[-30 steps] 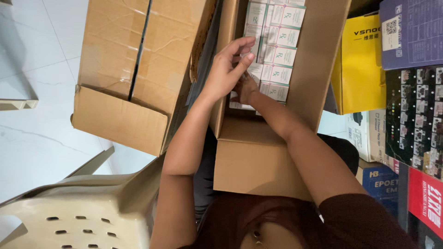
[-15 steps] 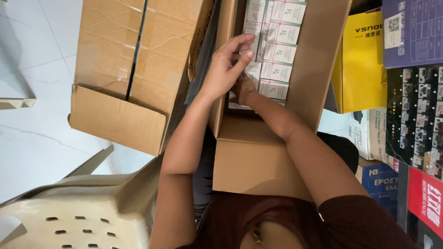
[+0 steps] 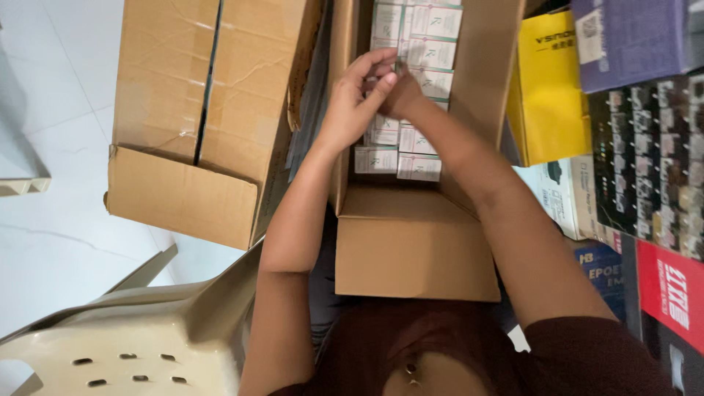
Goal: The person repeatedly picks up small white boxes from a shelf and places them into a larger cardboard box on the floor. They arrange the boxes in neat rows inside the larger box.
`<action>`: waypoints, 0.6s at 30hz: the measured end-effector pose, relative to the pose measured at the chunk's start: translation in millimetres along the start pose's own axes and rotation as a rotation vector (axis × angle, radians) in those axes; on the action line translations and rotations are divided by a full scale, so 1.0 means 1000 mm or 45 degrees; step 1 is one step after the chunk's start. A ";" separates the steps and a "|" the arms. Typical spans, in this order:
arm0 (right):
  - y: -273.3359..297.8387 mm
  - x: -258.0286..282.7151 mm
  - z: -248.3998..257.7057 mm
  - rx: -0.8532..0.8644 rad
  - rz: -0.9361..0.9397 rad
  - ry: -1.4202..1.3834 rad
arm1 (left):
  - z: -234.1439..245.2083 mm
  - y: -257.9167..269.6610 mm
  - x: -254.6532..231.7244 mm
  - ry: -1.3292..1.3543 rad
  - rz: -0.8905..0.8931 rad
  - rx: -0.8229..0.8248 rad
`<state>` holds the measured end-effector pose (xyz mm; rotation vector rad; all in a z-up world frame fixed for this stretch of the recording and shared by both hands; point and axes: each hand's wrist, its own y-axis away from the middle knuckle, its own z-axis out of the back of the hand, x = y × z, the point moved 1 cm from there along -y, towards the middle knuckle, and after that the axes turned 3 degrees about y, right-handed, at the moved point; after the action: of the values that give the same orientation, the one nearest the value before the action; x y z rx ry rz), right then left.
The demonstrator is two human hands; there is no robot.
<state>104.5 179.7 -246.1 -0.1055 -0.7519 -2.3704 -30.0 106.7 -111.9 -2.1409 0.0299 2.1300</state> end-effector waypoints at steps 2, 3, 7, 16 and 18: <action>0.015 -0.019 0.024 -0.097 -0.041 -0.069 | -0.003 -0.001 0.001 0.066 0.004 -0.003; 0.022 -0.033 0.032 -0.149 -0.058 -0.100 | -0.004 -0.002 0.000 0.108 0.001 -0.005; 0.055 -0.081 0.035 -0.614 0.042 -0.636 | -0.004 0.006 -0.008 0.097 -0.050 -0.093; 0.132 -0.076 0.053 -0.757 -0.002 -1.241 | -0.027 0.014 -0.044 -0.056 -0.106 -0.014; 0.148 -0.067 0.060 -0.765 0.000 -1.317 | -0.032 0.013 -0.051 -0.077 -0.146 0.022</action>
<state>240.3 155.9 -140.5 -1.6507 -0.4026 -2.3659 0.3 86.7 -61.4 -2.0157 -0.0782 2.1202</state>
